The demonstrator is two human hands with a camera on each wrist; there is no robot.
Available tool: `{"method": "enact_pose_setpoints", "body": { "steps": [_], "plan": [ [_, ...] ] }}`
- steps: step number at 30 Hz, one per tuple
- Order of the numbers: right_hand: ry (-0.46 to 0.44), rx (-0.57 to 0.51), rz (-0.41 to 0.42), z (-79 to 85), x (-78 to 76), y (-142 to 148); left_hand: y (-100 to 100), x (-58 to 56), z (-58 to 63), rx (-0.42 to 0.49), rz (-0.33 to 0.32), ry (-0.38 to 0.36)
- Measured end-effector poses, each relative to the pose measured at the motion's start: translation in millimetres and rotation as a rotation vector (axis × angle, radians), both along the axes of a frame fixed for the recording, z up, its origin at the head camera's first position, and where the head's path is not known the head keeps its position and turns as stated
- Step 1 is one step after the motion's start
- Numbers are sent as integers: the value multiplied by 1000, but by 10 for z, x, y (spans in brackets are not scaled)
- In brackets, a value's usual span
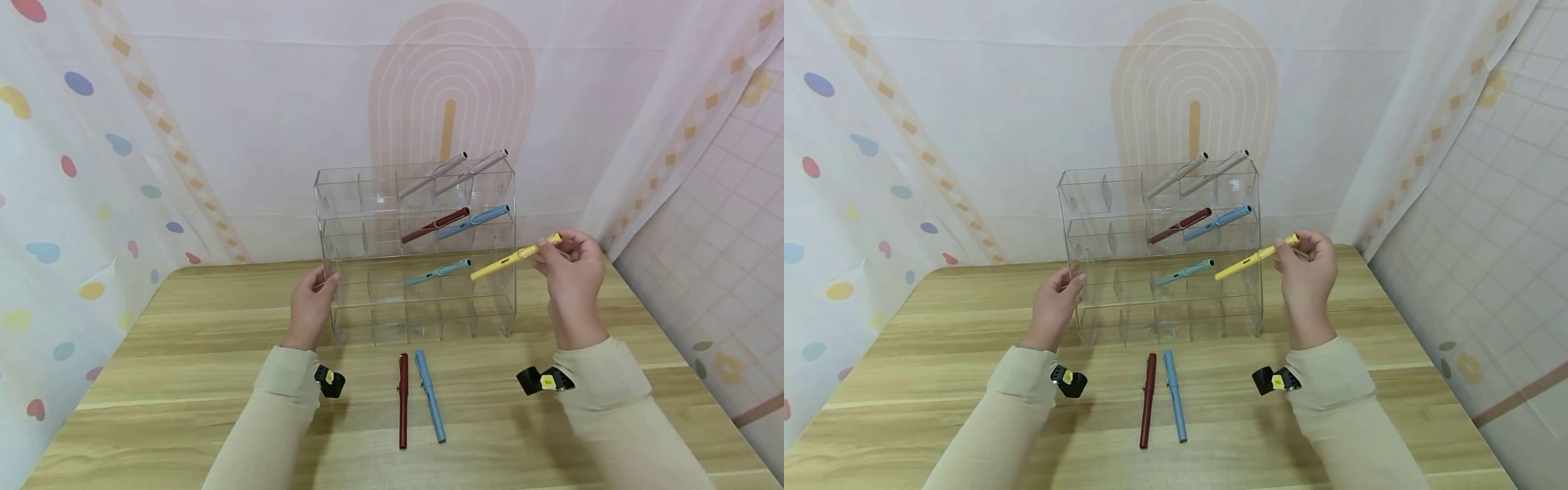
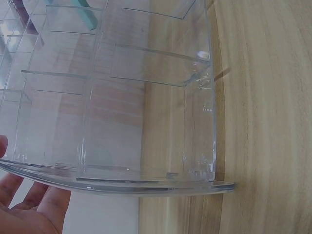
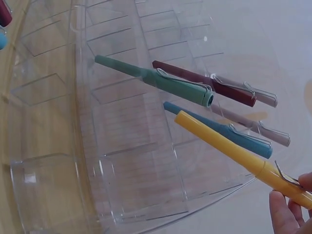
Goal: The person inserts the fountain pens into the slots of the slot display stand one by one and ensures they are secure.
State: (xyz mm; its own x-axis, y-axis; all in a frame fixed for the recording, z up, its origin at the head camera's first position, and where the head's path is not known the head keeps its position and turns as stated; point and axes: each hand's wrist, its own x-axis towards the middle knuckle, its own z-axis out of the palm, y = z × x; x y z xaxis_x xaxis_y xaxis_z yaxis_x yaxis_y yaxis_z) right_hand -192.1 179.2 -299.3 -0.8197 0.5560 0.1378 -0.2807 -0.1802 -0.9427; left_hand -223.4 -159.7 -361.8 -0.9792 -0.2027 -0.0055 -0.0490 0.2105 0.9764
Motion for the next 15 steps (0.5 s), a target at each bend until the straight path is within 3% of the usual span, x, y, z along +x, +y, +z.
{"method": "enact_pose_setpoints", "body": {
  "steps": [15],
  "plan": [
    [-14,-65,-47,-68,-180,-185,-9,-8,-14,11,0,-10]
  ]
}}
